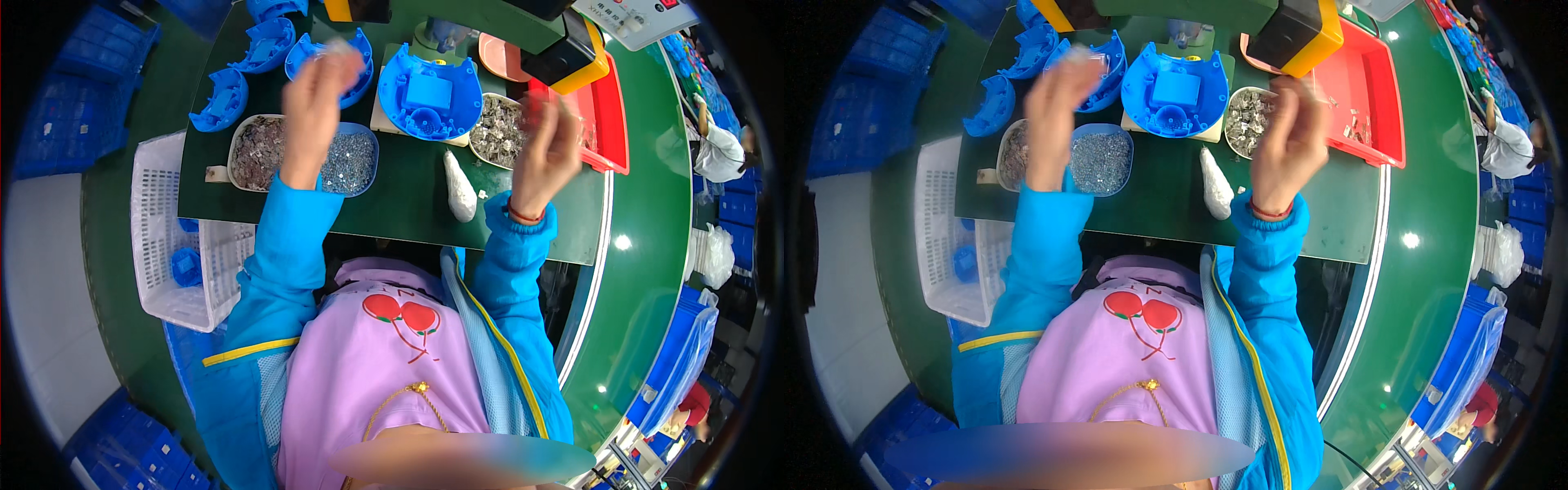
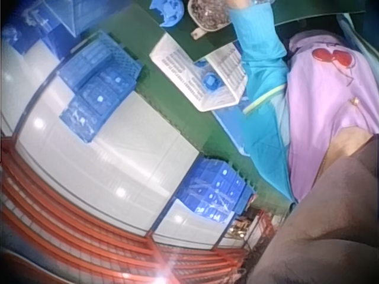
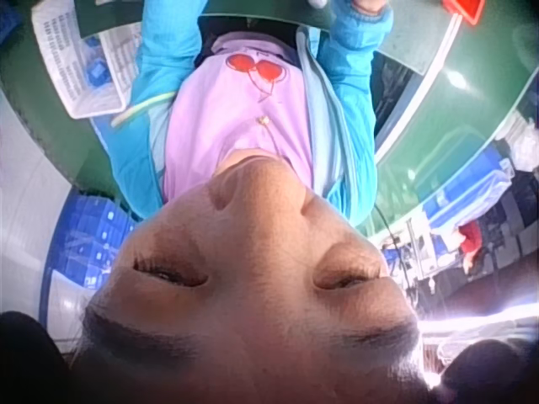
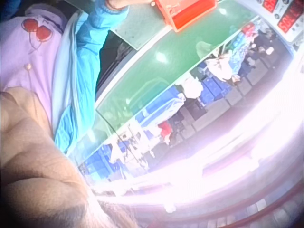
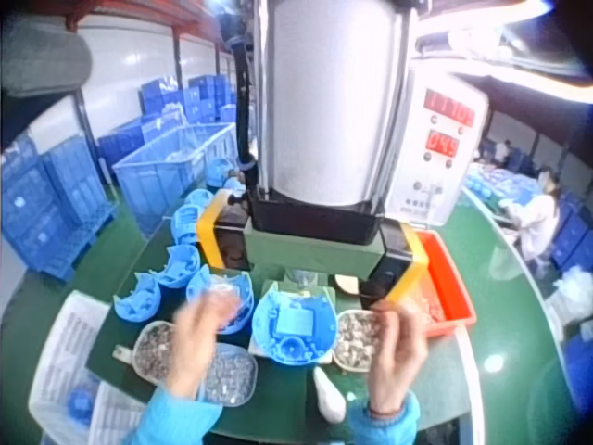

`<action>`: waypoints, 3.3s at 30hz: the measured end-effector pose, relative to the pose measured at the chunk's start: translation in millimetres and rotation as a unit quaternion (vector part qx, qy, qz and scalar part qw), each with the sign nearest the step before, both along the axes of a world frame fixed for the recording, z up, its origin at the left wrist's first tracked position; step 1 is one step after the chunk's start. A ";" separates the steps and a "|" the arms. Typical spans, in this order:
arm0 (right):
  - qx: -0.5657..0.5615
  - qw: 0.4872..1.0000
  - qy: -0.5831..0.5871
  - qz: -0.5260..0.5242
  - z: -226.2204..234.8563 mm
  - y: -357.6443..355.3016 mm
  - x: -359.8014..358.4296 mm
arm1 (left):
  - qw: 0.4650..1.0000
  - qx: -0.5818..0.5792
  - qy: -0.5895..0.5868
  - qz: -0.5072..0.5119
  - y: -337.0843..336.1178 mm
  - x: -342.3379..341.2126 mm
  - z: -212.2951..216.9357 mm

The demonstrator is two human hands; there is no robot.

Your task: The person assembles blue plastic housings by hand, attaching small screws and applying adhesive to them on a production line.

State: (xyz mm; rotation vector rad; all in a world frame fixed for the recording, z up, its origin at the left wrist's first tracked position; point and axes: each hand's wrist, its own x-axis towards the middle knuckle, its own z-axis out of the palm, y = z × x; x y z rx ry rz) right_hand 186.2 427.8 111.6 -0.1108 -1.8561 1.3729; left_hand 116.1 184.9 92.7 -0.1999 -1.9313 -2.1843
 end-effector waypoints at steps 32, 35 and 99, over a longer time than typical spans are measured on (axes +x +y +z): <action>-0.213 0.929 -0.252 0.170 -60.8 -31.4 77.1 | 0.876 -0.455 0.020 0.156 -136.2 63.6 -72.3; -0.202 0.930 -0.254 0.170 -57.3 -37.9 79.1 | 0.846 -0.513 0.072 0.123 -130.7 52.5 -76.9; 0.169 0.958 -0.230 -0.028 -114.7 35.4 104.7 | 0.922 0.127 -0.285 -0.229 -13.4 119.3 -36.8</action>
